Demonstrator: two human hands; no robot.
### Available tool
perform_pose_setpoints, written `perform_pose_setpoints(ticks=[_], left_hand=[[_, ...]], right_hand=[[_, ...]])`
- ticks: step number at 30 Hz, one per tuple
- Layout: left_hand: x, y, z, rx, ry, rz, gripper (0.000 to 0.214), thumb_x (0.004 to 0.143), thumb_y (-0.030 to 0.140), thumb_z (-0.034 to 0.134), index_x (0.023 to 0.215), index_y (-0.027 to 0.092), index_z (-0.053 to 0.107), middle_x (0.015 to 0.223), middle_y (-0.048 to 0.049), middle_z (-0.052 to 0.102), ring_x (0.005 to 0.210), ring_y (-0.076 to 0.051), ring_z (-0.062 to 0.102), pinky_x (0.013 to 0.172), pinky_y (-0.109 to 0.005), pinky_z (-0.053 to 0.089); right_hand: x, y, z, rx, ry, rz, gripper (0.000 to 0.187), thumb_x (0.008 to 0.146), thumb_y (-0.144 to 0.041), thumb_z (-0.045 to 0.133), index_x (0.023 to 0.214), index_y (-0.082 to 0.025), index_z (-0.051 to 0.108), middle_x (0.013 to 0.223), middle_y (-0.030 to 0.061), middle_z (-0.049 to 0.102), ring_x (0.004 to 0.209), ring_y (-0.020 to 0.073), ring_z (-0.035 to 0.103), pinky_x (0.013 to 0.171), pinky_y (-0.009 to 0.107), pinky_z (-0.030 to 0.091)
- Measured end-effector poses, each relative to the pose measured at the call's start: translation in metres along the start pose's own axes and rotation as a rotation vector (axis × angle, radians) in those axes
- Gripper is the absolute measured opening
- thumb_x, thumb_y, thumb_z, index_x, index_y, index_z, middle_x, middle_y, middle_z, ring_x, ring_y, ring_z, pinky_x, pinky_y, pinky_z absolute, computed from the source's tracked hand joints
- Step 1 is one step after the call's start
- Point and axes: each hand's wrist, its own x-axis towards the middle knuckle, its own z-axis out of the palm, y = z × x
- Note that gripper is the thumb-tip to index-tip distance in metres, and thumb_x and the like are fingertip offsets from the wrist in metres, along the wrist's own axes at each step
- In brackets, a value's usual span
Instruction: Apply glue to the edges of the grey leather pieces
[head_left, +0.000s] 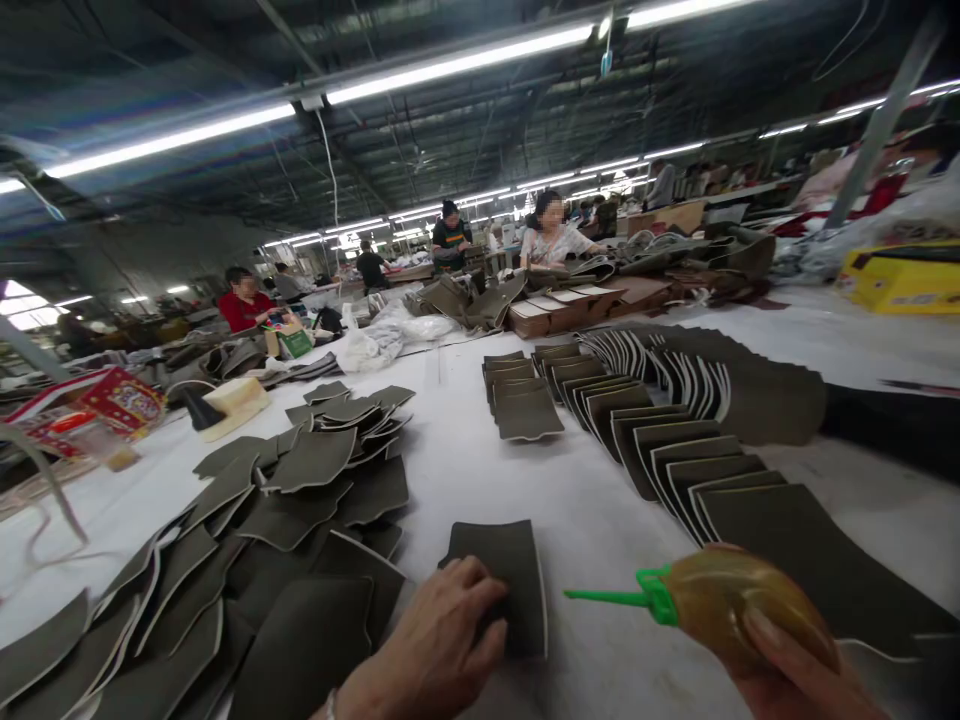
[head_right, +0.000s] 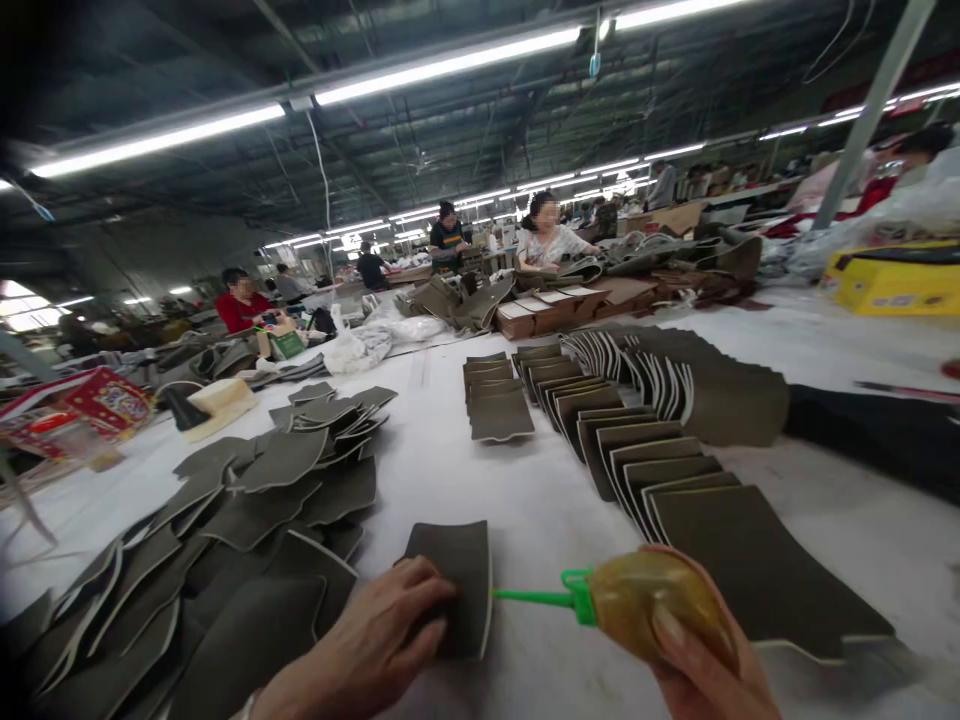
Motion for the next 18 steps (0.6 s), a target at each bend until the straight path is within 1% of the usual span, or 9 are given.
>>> perform_pose_setpoints(ticks=[2, 4, 5, 8, 10, 12, 14, 16, 18], left_hand=[[0.008, 0.016, -0.006, -0.051, 0.016, -0.187, 0.045, 0.090, 0.038, 0.055, 0.131, 0.020, 0.056, 0.119, -0.0103, 0.058, 0.108, -0.026, 0.058, 0.093, -0.036, 0.047], [0.020, 0.030, -0.004, -0.036, 0.023, -0.276, 0.058, 0.086, 0.041, 0.057, 0.137, 0.014, 0.050, 0.123, -0.0150, 0.056, 0.111, -0.031, 0.057, 0.095, -0.041, 0.048], [0.026, 0.034, -0.001, -0.017, 0.021, -0.296, 0.058, 0.085, 0.040, 0.056, 0.136, 0.013, 0.051, 0.122, -0.0165, 0.055, 0.112, -0.033, 0.058, 0.095, -0.044, 0.049], [0.040, 0.042, 0.004, 0.032, 0.011, -0.324, 0.054, 0.082, 0.036, 0.056, 0.129, 0.009, 0.054, 0.118, -0.0189, 0.056, 0.107, -0.036, 0.060, 0.091, -0.048, 0.051], [0.045, 0.046, 0.002, 0.047, -0.014, -0.337, 0.051, 0.078, 0.034, 0.057, 0.123, 0.009, 0.056, 0.116, -0.0191, 0.056, 0.105, -0.036, 0.062, 0.088, -0.048, 0.053], [0.048, 0.050, -0.001, 0.061, -0.041, -0.340, 0.049, 0.075, 0.031, 0.059, 0.119, 0.009, 0.057, 0.115, -0.0200, 0.056, 0.105, -0.037, 0.062, 0.088, -0.048, 0.053], [0.050, 0.055, -0.003, 0.089, -0.052, -0.342, 0.047, 0.073, 0.027, 0.058, 0.116, 0.007, 0.058, 0.116, -0.0215, 0.056, 0.107, -0.037, 0.061, 0.089, -0.048, 0.053], [0.051, 0.058, -0.002, 0.129, -0.048, -0.332, 0.045, 0.072, 0.022, 0.058, 0.114, 0.005, 0.058, 0.115, -0.0221, 0.056, 0.105, -0.036, 0.061, 0.088, -0.046, 0.053], [0.052, 0.057, 0.000, 0.175, -0.050, -0.299, 0.041, 0.072, 0.018, 0.057, 0.111, 0.006, 0.060, 0.112, -0.0212, 0.058, 0.100, -0.034, 0.063, 0.084, -0.044, 0.054]], right_hand=[[-0.005, -0.006, 0.009, -0.059, -0.043, -0.037, 0.069, 0.051, -0.039, 0.095, 0.114, -0.026, 0.070, 0.109, 0.0089, 0.072, 0.095, 0.0278, 0.069, 0.080, 0.029, 0.060], [-0.009, -0.011, 0.017, -0.112, -0.050, -0.090, 0.067, 0.052, -0.040, 0.096, 0.113, -0.027, 0.069, 0.105, 0.0070, 0.072, 0.092, 0.0242, 0.069, 0.079, 0.024, 0.059], [-0.010, -0.012, 0.020, -0.135, -0.045, -0.125, 0.065, 0.053, -0.041, 0.096, 0.111, -0.028, 0.070, 0.103, 0.0059, 0.071, 0.089, 0.0223, 0.069, 0.077, 0.021, 0.058], [-0.012, -0.015, 0.026, -0.189, -0.090, -0.211, 0.056, 0.056, -0.040, 0.095, 0.106, -0.029, 0.071, 0.096, 0.0032, 0.071, 0.082, 0.0195, 0.069, 0.073, 0.018, 0.058], [-0.011, -0.015, 0.025, -0.205, -0.121, -0.245, 0.052, 0.061, -0.040, 0.093, 0.106, -0.030, 0.070, 0.095, 0.0024, 0.070, 0.081, 0.0191, 0.069, 0.073, 0.019, 0.059], [-0.010, -0.015, 0.023, -0.227, -0.114, -0.267, 0.051, 0.063, -0.041, 0.092, 0.108, -0.030, 0.069, 0.096, 0.0026, 0.069, 0.081, 0.0189, 0.068, 0.074, 0.020, 0.059], [-0.007, -0.013, 0.019, -0.268, -0.112, -0.270, 0.053, 0.064, -0.043, 0.091, 0.110, -0.030, 0.067, 0.097, 0.0032, 0.068, 0.083, 0.0206, 0.067, 0.075, 0.024, 0.060], [-0.004, -0.010, 0.015, -0.325, -0.141, -0.282, 0.057, 0.064, -0.045, 0.090, 0.113, -0.031, 0.065, 0.099, 0.0035, 0.067, 0.085, 0.0239, 0.067, 0.074, 0.030, 0.062], [-0.002, -0.007, 0.013, -0.409, -0.183, -0.323, 0.058, 0.066, -0.045, 0.088, 0.117, -0.032, 0.062, 0.100, 0.0035, 0.065, 0.084, 0.0254, 0.066, 0.071, 0.033, 0.063]])
